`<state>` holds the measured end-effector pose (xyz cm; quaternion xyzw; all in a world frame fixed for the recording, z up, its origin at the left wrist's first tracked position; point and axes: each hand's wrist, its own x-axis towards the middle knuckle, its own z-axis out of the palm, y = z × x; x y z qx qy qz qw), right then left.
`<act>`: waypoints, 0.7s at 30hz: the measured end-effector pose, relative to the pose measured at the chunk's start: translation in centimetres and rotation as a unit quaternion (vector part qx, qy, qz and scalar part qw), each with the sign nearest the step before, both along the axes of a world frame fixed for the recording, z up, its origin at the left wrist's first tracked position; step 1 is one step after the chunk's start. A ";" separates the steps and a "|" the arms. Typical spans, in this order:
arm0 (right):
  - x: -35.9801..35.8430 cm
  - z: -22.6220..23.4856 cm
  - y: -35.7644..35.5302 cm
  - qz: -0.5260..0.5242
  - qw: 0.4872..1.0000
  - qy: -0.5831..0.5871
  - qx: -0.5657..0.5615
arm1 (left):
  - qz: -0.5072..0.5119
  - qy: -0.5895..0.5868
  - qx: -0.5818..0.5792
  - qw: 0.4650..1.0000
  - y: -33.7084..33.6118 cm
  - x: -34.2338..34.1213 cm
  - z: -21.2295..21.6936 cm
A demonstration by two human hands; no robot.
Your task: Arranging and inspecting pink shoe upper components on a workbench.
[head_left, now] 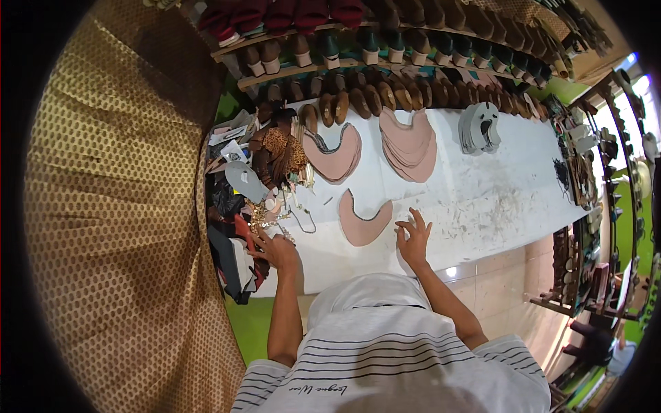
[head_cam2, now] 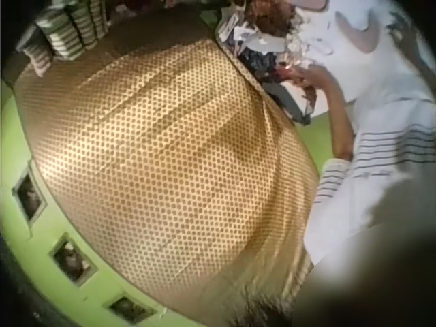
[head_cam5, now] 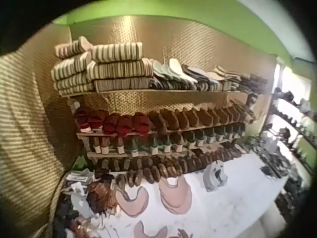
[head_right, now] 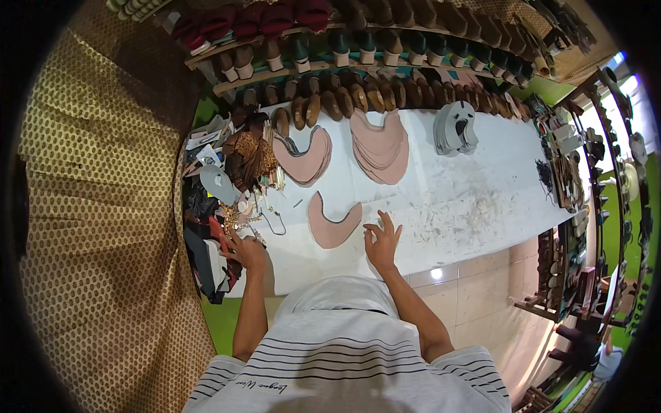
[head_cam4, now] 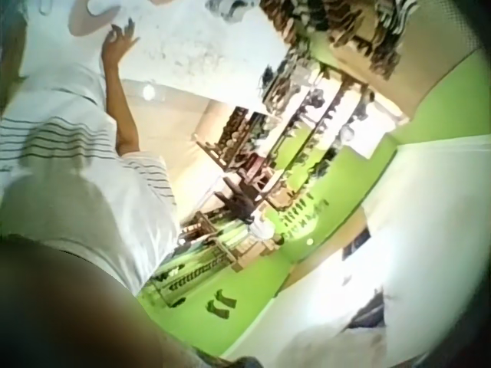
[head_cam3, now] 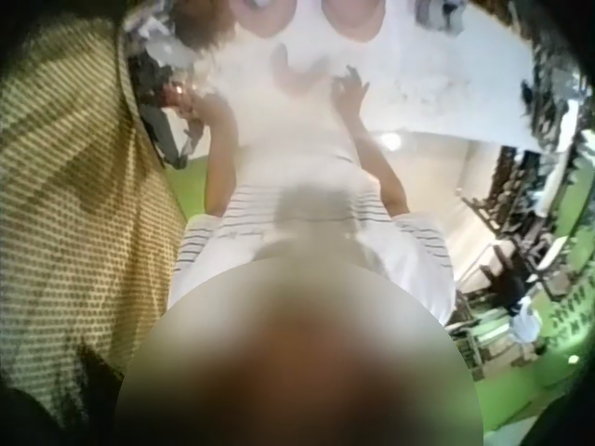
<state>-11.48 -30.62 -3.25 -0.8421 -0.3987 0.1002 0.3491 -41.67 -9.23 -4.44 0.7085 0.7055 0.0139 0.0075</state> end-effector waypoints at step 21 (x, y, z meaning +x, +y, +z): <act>-0.7 1.9 -3.1 -0.014 1.000 0.012 0.008 | -0.193 -0.217 -0.044 0.956 -4.9 4.9 7.0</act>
